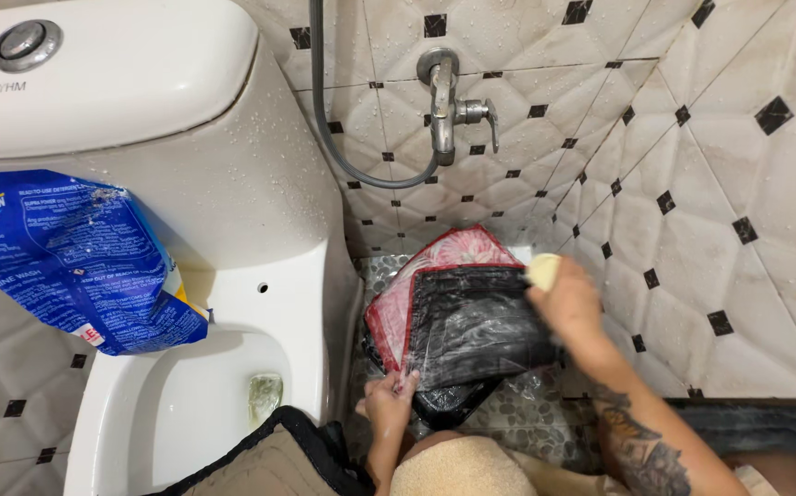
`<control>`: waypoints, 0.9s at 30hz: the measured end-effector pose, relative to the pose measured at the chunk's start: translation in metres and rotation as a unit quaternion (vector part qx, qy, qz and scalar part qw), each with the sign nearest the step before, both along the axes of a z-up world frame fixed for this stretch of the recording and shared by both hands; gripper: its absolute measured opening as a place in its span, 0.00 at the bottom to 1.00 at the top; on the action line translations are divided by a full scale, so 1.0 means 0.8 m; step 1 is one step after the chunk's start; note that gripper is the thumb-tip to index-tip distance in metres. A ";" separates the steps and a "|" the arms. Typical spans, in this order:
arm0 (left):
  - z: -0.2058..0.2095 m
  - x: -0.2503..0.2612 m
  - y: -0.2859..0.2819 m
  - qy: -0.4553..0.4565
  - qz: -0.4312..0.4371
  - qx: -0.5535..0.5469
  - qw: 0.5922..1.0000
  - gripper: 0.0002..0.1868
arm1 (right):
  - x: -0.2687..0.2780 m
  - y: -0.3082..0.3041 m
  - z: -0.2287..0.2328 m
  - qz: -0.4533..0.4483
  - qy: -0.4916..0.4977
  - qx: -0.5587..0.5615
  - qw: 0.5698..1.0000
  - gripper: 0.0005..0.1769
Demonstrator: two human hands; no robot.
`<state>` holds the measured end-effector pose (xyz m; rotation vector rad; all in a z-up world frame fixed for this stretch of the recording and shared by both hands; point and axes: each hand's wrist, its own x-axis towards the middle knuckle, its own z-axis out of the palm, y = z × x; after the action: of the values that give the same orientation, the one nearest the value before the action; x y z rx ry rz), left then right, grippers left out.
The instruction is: The person scrubs a black and red bag with a small brush and soapy water next to a toilet, rinsing the bag under a running faucet.
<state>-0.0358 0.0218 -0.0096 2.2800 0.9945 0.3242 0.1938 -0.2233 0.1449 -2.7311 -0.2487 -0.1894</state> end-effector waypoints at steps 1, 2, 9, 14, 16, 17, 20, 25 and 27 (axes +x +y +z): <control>-0.015 -0.008 -0.002 -0.024 -0.001 0.021 0.999 0.20 | -0.014 0.032 0.003 0.047 0.021 0.027 0.998 0.35; -0.035 -0.017 -0.002 -0.074 0.010 -0.117 0.990 0.19 | -0.035 0.064 0.002 0.129 -0.014 0.030 0.991 0.29; -0.122 -0.032 0.014 -0.193 0.032 -0.395 0.898 0.10 | -0.084 0.194 -0.049 0.322 0.212 -0.188 0.903 0.46; -0.107 -0.023 0.013 -0.212 0.015 -0.421 0.882 0.09 | 0.057 0.173 -0.059 0.149 -0.053 -0.145 0.977 0.38; -0.106 -0.021 0.011 -0.214 0.000 -0.392 0.895 0.10 | 0.001 0.207 -0.085 0.172 0.194 -0.151 0.954 0.34; -0.106 -0.024 0.016 -0.243 -0.067 -0.185 0.950 0.10 | -0.082 0.207 -0.100 0.296 0.067 -0.026 0.952 0.39; -0.103 -0.028 0.019 -0.260 -0.145 0.061 0.953 0.11 | -0.153 0.223 -0.117 0.392 0.075 -0.003 0.917 0.31; -0.095 -0.020 0.006 -0.225 0.004 -0.360 0.905 0.08 | 0.044 0.223 -0.100 0.264 -0.116 -0.132 0.948 0.40; -0.098 -0.015 0.007 -0.202 0.003 -0.375 0.905 0.08 | 0.054 0.231 -0.095 0.224 -0.104 -0.109 0.963 0.42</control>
<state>-0.0478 0.0277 -0.0878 1.4324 0.7335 0.3268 0.2371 -0.0387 0.0689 -2.7773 -0.9875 -0.3371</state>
